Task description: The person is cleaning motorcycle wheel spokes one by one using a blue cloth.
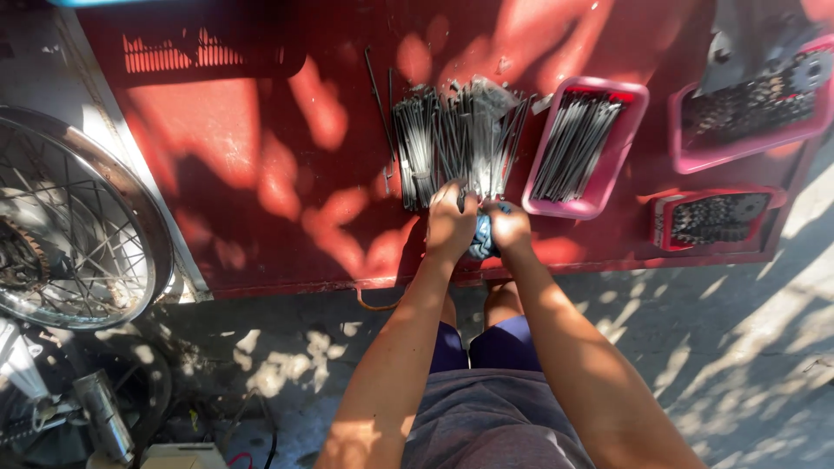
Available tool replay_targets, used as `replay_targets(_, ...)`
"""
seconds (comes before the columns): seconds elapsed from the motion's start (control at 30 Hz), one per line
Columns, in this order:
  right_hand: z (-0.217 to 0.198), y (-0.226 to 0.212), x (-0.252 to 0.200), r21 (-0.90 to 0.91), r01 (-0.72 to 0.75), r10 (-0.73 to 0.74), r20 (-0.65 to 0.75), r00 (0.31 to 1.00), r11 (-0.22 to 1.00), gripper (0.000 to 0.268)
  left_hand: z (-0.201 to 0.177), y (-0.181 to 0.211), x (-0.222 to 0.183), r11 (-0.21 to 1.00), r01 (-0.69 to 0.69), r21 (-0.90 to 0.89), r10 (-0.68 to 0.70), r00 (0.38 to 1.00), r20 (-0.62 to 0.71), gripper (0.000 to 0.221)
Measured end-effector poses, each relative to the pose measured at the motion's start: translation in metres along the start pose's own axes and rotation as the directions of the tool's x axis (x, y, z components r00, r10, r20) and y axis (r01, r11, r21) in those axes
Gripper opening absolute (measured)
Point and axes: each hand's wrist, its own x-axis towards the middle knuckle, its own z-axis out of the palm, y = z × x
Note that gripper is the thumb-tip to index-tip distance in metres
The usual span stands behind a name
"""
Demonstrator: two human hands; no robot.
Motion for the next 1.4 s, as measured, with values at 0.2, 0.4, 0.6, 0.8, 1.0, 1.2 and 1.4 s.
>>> replay_targets(0.2, -0.043, -0.048, -0.096, 0.321, 0.497, -0.529, 0.015, 0.849, 0.806, 0.017, -0.026, 0.068, -0.027, 0.994, -0.061, -0.096, 0.064, 0.998, 0.025, 0.033)
replay_targets(0.4, -0.118, -0.077, -0.133, 0.327, 0.422, -0.457, 0.033, 0.889, 0.846, 0.028, -0.040, 0.129, -0.059, 0.897, -0.154, -0.414, 0.085, 0.980, -0.181, 0.022)
replay_targets(0.6, -0.190, -0.087, -0.126, 0.838, 0.325, -0.164, -0.281, 0.946, 0.438, 0.018, -0.063, 0.176, -0.095, 0.492, -0.299, -0.818, 0.107, 0.953, -0.284, 0.035)
replay_targets(0.8, -0.215, -0.138, -0.285, 0.698, 0.446, -0.452, -0.194, 0.871, 0.560, 0.042, -0.053, 0.242, -0.165, 0.807, -0.333, -0.488, 0.091, 0.886, -0.455, 0.040)
replay_targets(1.0, -0.220, -0.118, -0.243, 0.739, 0.413, -0.566, -0.051, 0.823, 0.533, 0.045, -0.076, 0.272, -0.206, 0.334, -0.331, -0.882, -0.009, 0.935, -0.355, 0.026)
replay_targets(1.2, -0.245, -0.119, -0.311, 0.761, 0.507, -0.855, 0.118, 0.505, 0.404, 0.041, -0.089, 0.240, -0.190, 0.169, -0.069, -0.983, 0.136, 0.990, -0.046, 0.029)
replay_targets(1.4, -0.210, -0.104, -0.305, 0.493, 0.752, -0.895, 0.156, 0.418, 0.438, 0.052, -0.124, 0.256, -0.230, 0.825, -0.389, -0.410, 0.284, 0.912, -0.295, 0.030)
